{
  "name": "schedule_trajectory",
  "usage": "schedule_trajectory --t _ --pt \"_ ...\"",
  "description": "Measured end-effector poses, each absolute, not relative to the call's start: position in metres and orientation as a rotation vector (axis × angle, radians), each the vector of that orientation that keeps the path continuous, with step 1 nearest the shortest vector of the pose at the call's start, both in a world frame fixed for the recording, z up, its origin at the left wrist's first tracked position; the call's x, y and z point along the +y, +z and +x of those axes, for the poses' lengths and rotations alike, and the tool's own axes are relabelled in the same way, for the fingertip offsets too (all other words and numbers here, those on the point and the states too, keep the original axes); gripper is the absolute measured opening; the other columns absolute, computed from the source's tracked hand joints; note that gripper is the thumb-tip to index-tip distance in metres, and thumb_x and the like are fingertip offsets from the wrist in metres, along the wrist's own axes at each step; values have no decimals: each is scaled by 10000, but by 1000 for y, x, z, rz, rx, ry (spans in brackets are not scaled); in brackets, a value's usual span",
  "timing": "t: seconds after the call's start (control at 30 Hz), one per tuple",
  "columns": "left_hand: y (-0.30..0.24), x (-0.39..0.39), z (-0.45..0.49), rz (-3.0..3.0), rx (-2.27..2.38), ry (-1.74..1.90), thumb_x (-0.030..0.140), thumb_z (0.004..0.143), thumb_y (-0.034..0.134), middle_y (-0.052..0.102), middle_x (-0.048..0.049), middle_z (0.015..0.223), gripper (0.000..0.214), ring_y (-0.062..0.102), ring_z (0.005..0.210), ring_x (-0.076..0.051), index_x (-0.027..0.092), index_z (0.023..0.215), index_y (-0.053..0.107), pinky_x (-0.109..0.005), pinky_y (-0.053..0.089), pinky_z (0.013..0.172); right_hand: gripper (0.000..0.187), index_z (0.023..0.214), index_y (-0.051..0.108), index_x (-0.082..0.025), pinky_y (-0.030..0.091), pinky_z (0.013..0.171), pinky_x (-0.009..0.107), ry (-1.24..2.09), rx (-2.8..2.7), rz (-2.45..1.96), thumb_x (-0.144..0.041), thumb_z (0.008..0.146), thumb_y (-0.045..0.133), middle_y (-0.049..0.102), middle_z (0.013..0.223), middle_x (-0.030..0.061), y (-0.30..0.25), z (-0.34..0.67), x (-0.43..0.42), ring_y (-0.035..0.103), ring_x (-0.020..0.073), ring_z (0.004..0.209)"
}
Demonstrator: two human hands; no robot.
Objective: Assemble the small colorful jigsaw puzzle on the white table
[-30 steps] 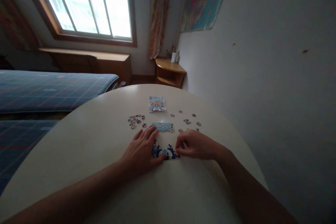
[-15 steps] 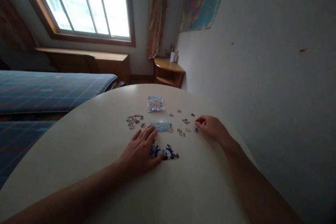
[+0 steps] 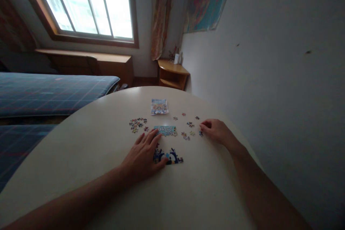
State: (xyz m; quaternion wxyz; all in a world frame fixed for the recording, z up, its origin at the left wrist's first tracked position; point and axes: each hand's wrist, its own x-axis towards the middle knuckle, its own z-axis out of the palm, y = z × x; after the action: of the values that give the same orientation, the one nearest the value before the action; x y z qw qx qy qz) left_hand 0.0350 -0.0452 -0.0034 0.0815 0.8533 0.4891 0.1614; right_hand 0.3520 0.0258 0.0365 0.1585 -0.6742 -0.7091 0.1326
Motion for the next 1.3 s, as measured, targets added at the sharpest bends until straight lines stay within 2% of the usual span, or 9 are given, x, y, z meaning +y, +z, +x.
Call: schedule_trajectory --t 0.23,0.43,0.77,1.07,1.17,1.3 --pt "-8 -44 34 2573 1449 524 560 856 557 365 -122 1572 714 338 1448 -324 197 1453 409 -528 232 1214 235 915 768 -164 469 719 300 472 -2014 -1950 -329 845 617 767 913 110 38 365 27 685 216 806" --pt "-5 -45 34 2567 1456 484 557 860 554 348 -122 1581 713 329 1453 -325 181 1448 413 -528 231 1216 358 976 755 -154 465 699 298 645 -2098 -1872 -439 766 700 732 883 89 34 372 26 649 200 763" --pt "-3 -47 35 2545 1475 471 553 865 563 370 -138 1563 704 344 1444 -328 176 1439 404 -523 241 1212 297 961 727 -141 449 681 284 667 -2204 -1856 -373 783 674 702 860 89 38 357 23 622 189 764" --pt "-6 -47 34 2528 1511 485 574 869 566 340 -161 1572 726 306 1460 -341 168 1447 398 -511 263 1203 221 933 731 -150 445 675 277 497 -2193 -1841 -315 821 638 700 833 80 31 353 25 615 177 726" --pt "-6 -47 34 2544 1502 443 515 890 542 298 -144 1600 694 302 1465 -324 173 1471 375 -514 219 1219 191 919 731 -155 446 688 282 407 -2174 -1765 -280 848 604 689 825 71 29 345 27 607 174 725" --pt "-4 -46 35 2549 1494 354 333 864 512 276 -116 1615 675 225 1499 -277 159 1495 345 -489 178 1235 158 910 735 -175 464 731 289 385 -2230 -1558 -252 863 605 675 885 65 28 334 26 606 167 764"
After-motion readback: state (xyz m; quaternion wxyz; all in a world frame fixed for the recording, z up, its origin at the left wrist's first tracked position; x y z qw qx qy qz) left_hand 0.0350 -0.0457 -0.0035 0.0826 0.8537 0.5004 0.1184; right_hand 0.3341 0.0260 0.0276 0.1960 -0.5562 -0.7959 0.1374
